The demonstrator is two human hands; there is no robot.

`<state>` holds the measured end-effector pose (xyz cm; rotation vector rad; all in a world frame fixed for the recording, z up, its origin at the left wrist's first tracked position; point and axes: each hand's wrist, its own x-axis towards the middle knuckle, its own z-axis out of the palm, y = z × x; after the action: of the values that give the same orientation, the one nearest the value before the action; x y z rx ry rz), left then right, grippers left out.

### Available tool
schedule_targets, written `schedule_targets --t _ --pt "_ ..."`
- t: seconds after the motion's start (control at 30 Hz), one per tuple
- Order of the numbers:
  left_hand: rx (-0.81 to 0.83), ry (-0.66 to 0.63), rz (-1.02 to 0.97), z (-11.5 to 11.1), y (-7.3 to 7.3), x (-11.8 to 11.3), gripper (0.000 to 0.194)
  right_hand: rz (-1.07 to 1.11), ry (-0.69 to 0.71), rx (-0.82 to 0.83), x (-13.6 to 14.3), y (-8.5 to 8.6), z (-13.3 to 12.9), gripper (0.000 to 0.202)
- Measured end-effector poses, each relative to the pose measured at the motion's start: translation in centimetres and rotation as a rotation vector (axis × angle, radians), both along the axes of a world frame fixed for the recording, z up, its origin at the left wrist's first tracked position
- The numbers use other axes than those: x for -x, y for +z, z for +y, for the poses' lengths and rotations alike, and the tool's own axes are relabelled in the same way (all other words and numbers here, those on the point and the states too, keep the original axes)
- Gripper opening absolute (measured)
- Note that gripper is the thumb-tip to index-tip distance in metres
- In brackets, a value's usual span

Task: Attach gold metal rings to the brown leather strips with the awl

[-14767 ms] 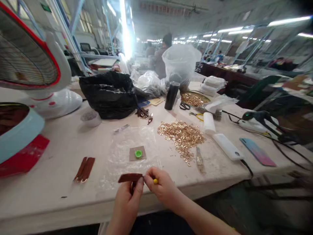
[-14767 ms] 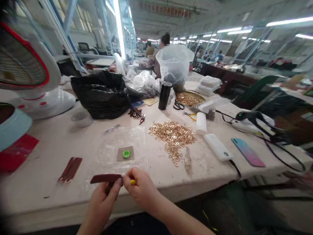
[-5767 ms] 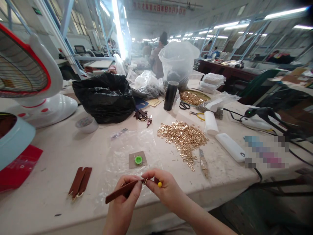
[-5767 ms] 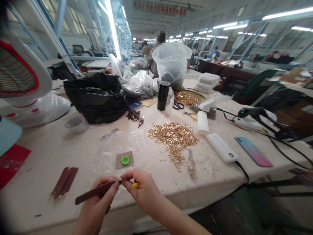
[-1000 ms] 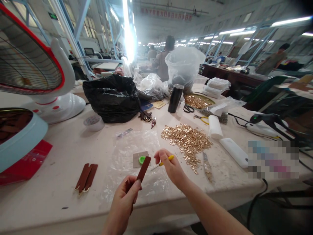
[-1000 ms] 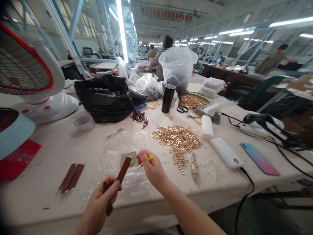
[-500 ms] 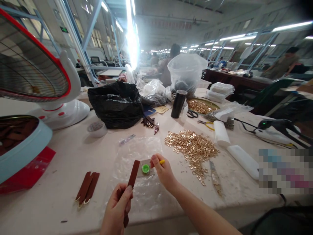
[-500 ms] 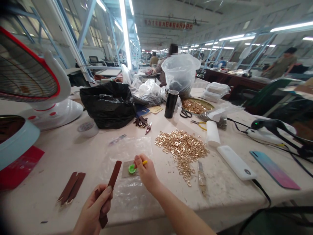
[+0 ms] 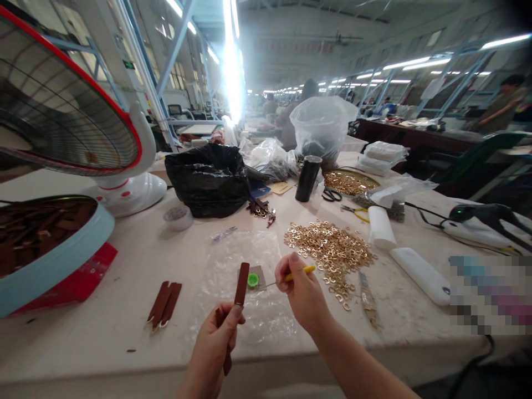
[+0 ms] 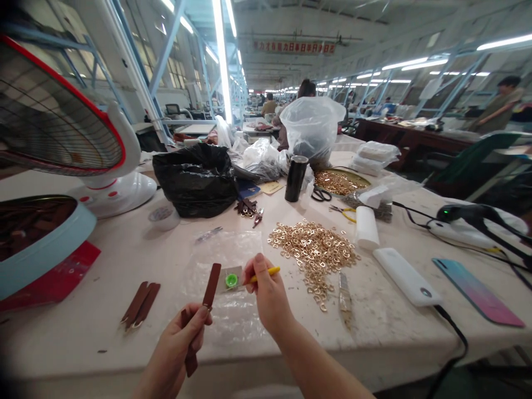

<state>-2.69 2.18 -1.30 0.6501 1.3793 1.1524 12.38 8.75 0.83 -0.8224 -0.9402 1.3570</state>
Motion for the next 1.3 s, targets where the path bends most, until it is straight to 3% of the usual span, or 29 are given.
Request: schedule_targets --t 0.13,0.37,0.47,0.57,0.77,0.93,1.13,1.3 --pt "0.038 -0.052 -0.003 -0.6 1.4 -0.9 0.036 0.06 0.043 -0.014 -0.1 1.6 -1.7 0.041" --pt "0.041 -0.035 -0.024 -1.2 2.4 -1.3 0.034 0.008 0.076 -0.019 0.7 1.4 -2.4 0.042" --pt "0.037 0.001 -0.053 -1.5 2.5 -1.2 0.032 0.044 -0.008 -0.027 -0.2 1.7 -2.4 0.041" --pt "0.009 0.022 -0.07 -1.8 2.7 -1.3 0.031 -0.124 -0.057 -0.084 -1.2 1.9 -2.9 0.035" --pt "-0.024 -0.076 0.071 -2.0 3.2 -1.8 0.028 -0.534 0.351 -0.172 -0.5 1.2 -4.3 0.022" --pt "-0.042 -0.08 0.146 -2.2 3.4 -1.4 0.023 -0.524 0.444 -0.103 0.1 0.8 -4.0 0.023" --pt "-0.093 -0.046 0.16 -2.0 3.0 -1.3 0.017 -0.518 0.507 0.003 0.6 0.1 -3.8 0.003" --pt "-0.121 -0.065 0.205 -1.8 2.5 -0.9 0.015 -0.53 0.536 0.059 1.2 -0.3 -3.7 0.002"
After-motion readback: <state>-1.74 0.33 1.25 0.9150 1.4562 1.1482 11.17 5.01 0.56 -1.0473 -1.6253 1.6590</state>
